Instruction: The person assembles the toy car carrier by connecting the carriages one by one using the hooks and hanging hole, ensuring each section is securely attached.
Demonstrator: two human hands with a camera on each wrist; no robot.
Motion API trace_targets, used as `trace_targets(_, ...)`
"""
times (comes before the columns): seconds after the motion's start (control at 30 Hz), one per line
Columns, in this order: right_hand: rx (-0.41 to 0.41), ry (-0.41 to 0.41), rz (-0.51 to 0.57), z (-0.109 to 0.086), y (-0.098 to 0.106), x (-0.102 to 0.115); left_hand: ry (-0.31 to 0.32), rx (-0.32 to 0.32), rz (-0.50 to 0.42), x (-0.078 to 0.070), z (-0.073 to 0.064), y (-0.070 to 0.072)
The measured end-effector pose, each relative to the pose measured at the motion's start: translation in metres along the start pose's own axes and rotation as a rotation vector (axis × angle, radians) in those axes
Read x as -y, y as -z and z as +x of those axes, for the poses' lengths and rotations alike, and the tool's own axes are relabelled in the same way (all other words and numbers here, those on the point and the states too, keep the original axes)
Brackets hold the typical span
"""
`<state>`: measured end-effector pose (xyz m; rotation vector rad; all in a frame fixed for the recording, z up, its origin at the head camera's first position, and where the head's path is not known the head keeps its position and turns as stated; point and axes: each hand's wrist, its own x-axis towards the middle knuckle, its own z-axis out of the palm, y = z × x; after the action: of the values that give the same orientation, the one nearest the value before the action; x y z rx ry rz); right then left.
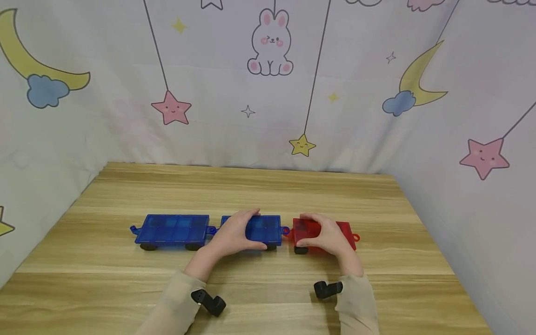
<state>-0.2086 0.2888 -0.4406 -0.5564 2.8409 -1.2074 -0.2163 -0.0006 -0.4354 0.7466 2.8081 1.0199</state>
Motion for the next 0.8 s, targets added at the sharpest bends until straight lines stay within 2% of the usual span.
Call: trace_targets(0.8, 0.006, -0.017, -0.001, 0.0004, 0.0005, 0.0015, 0.011, 0.006, 0.034, -0.0016, -0.0004, 0.0004)
